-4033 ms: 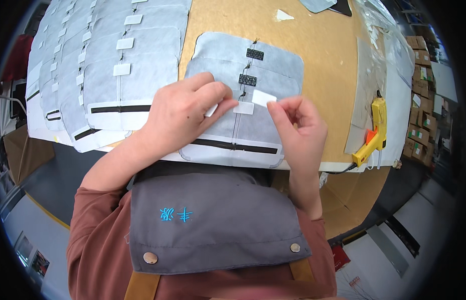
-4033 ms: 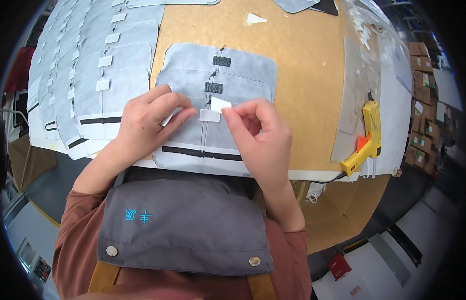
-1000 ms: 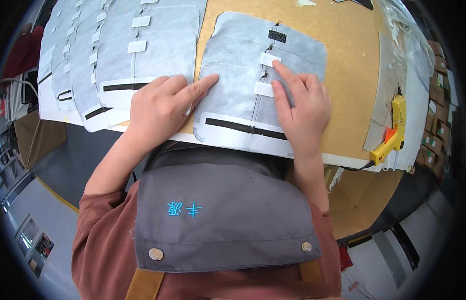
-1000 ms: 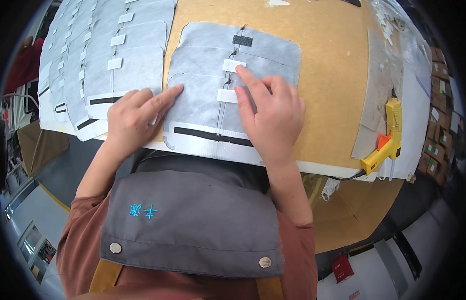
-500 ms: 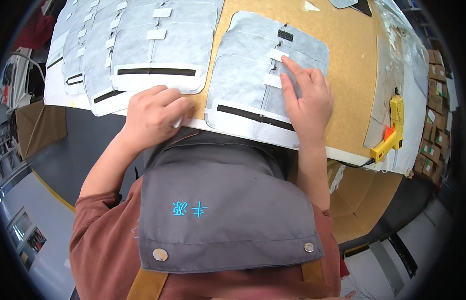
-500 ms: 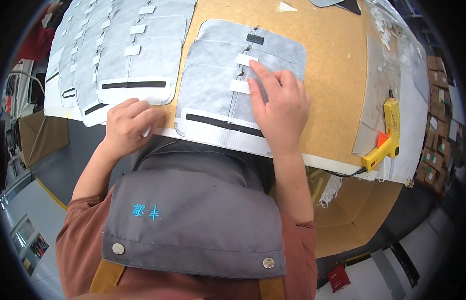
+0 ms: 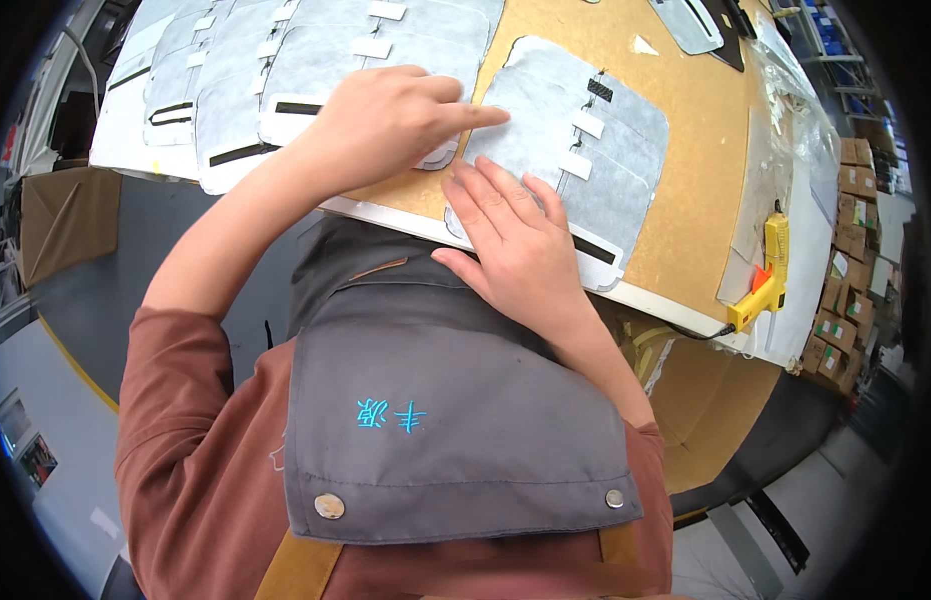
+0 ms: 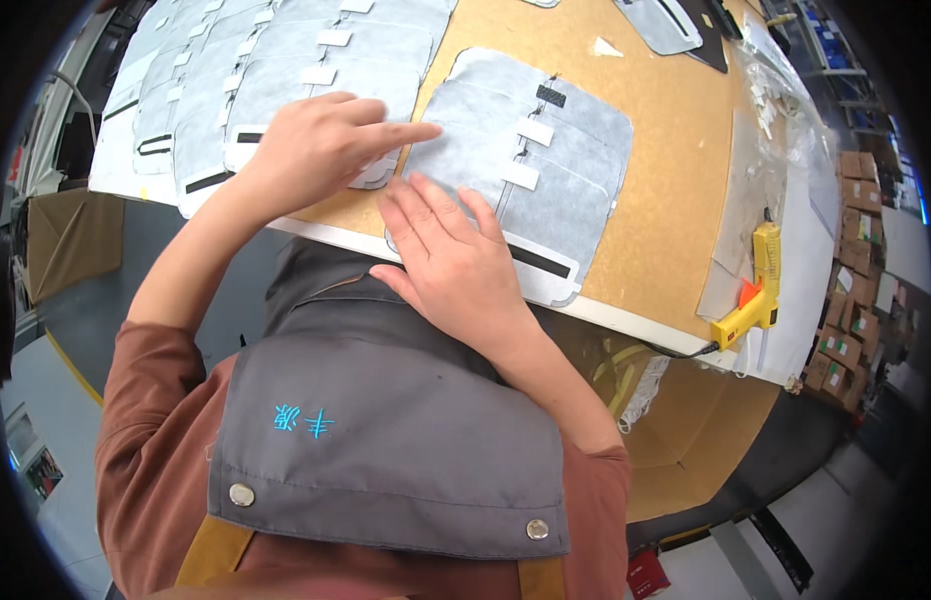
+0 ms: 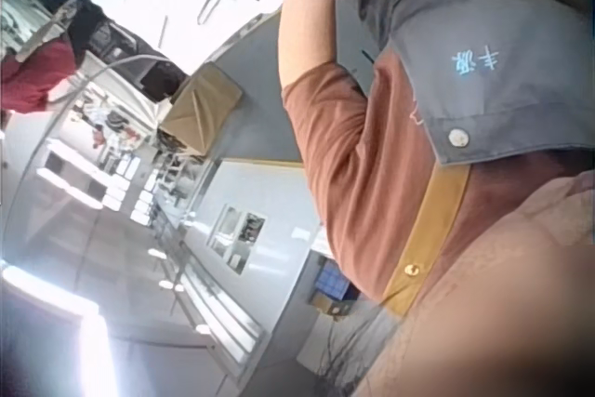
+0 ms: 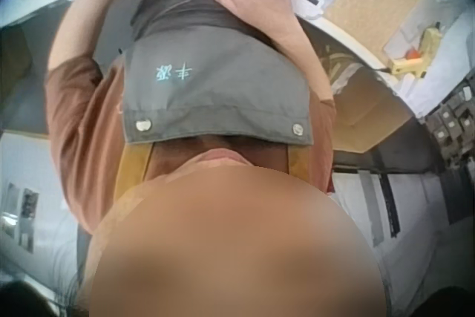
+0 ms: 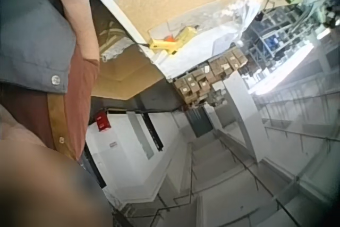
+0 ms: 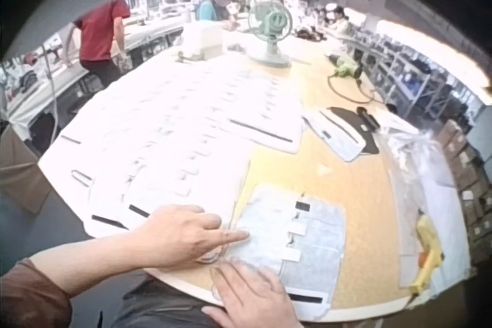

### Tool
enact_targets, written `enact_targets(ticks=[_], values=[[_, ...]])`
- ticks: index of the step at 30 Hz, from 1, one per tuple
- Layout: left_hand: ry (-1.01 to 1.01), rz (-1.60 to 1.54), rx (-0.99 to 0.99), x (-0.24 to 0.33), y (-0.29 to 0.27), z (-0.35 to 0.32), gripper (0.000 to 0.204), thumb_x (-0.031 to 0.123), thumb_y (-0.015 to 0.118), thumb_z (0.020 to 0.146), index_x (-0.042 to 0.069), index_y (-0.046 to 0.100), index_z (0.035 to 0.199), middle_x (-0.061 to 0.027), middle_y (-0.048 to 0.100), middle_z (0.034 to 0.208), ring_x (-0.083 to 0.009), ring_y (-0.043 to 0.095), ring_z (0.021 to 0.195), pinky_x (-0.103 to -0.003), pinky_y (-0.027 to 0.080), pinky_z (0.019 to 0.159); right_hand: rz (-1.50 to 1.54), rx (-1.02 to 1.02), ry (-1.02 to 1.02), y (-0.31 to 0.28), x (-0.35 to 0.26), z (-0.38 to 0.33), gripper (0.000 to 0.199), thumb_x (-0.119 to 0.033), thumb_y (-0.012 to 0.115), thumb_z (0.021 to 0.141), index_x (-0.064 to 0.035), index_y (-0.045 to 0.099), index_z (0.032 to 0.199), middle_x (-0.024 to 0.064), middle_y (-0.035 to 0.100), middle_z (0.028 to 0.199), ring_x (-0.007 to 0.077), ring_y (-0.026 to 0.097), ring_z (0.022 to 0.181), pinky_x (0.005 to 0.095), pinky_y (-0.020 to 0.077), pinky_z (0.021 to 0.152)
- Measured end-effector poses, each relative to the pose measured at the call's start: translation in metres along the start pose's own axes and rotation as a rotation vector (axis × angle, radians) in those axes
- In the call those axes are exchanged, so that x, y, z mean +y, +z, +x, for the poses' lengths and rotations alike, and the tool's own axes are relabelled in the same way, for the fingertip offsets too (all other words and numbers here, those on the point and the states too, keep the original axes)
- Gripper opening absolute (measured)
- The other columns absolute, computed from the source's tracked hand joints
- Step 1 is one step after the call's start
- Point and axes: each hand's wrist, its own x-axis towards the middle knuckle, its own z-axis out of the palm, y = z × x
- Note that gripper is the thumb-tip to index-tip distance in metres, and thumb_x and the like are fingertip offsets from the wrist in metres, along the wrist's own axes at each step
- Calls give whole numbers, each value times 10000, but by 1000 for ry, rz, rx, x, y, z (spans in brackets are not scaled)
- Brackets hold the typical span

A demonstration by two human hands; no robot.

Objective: Apply adhesive to leather pocket components and attach velcro tabs.

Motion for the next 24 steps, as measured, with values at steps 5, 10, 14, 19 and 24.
enact_targets(ticks=[5, 10, 14, 19, 24], values=[[61, -23, -116, -1, 19, 8, 478, 122, 688, 764, 218, 687, 1232, 9, 613, 816, -196, 627, 771, -344, 515, 647, 343, -184, -354, 11, -15, -8, 417, -323, 633, 910, -90, 620, 1254, 84, 627, 1298, 180, 561, 1265, 455, 362, 1097], [26, -33, -143, 4, 16, 14, 346, 147, 663, 816, 180, 714, 1157, -21, 668, 833, -235, 677, 787, -359, 540, 663, 403, 57, -187, -5, -9, -2, 320, -119, 668, 857, -109, 671, 1177, 51, 682, 1184, 191, 639, 1133, 378, 462, 1000], [-26, -71, -131, 8, 15, 13, 346, 165, 662, 830, 190, 692, 1174, -23, 660, 821, -226, 670, 760, -360, 536, 648, 235, 239, -139, -17, 16, -10, 244, -53, 703, 785, -91, 722, 1026, 22, 721, 1009, 181, 684, 937, 360, 508, 863], [-39, -108, -70, 19, 21, 15, 360, 195, 666, 901, 216, 661, 1261, -26, 623, 771, -221, 627, 700, -343, 508, 620, 15, 530, 576, -56, 94, -72, 117, -114, 703, 896, -94, 736, 1006, 66, 702, 863, 240, 662, 782, 356, 517, 745], [3, -120, -53, 26, 27, 39, 411, 203, 687, 889, 221, 642, 1298, -8, 600, 754, -180, 603, 678, -314, 502, 593, -771, 576, 1012, -131, 197, -185, 444, -372, 674, 923, -4, 639, 1168, 156, 682, 1029, 316, 654, 970, 429, 501, 887]])
